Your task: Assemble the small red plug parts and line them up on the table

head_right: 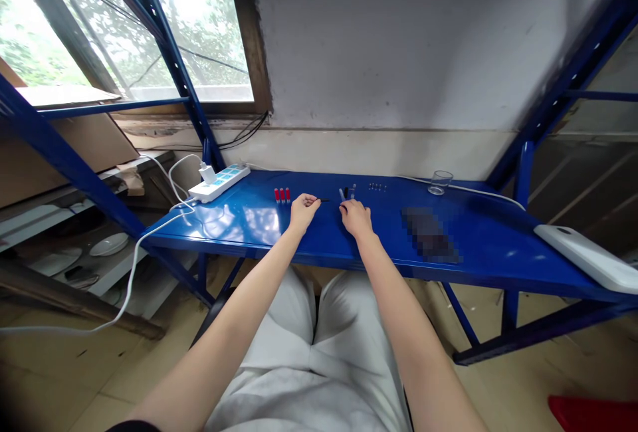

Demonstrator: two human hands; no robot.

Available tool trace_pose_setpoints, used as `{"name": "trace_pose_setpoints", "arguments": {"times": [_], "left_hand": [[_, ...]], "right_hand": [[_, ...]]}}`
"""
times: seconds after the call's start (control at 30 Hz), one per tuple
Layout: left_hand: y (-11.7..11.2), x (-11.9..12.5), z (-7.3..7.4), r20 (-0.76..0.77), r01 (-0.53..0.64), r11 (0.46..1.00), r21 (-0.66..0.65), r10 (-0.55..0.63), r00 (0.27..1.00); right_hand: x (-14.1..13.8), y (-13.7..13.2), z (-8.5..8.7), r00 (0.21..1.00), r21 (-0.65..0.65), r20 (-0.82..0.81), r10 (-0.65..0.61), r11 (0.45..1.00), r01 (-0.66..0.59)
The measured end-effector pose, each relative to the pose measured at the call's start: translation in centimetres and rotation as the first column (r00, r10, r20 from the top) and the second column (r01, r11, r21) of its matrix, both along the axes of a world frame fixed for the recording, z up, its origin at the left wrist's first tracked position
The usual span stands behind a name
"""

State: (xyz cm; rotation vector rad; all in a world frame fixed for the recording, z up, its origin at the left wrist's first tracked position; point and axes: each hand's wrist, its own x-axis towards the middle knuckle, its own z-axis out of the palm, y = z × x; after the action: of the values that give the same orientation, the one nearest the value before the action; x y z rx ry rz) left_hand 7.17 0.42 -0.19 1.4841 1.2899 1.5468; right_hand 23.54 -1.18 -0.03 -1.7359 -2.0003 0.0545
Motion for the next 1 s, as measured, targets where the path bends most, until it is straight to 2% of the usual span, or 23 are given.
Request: {"name": "trace_pose_setpoints", "arguments": {"times": [0.1, 0.2, 0.37, 0.57, 0.77, 1.0], "left_hand": [[0.23, -0.11, -0.38, 0.04, 0.035, 0.999, -0.028, -0.034, 0.999], [0.25, -0.16, -0.5, 0.072, 0.074, 0.996, -0.049, -0.071, 0.995], [0.1, -0.19, -0.32, 0.106, 0.094, 0.993, -0.069, -0.086, 0.991], [0.22, -0.17, -0.41, 0.132, 0.105, 0.991, -0.086, -0.093, 0.987], [0.44, -0.19, -0.52, 0.134, 0.086, 0.992, -0.092, -0.073, 0.988], [0.19, -0.29, -0.23, 0.137, 0.086, 0.991, -0.107, -0.071, 0.988]], "right_hand": [[-0.06, -0.05, 0.09, 0.99, 0.169, -0.129, 0.056, 0.985, -0.033], [-0.07, -0.02, 0.09, 0.956, 0.26, -0.273, 0.108, 0.965, -0.035], [-0.05, -0.06, 0.06, 0.908, 0.273, -0.376, 0.183, 0.959, -0.08], [-0.18, -0.46, 0.42, 0.9, 0.245, -0.405, 0.162, 0.967, -0.065], [-0.33, -0.9, 0.92, 0.882, 0.276, -0.437, 0.174, 0.96, -0.052], [-0.23, -0.74, 0.8, 0.87, 0.277, -0.459, 0.181, 0.959, -0.053]]}}
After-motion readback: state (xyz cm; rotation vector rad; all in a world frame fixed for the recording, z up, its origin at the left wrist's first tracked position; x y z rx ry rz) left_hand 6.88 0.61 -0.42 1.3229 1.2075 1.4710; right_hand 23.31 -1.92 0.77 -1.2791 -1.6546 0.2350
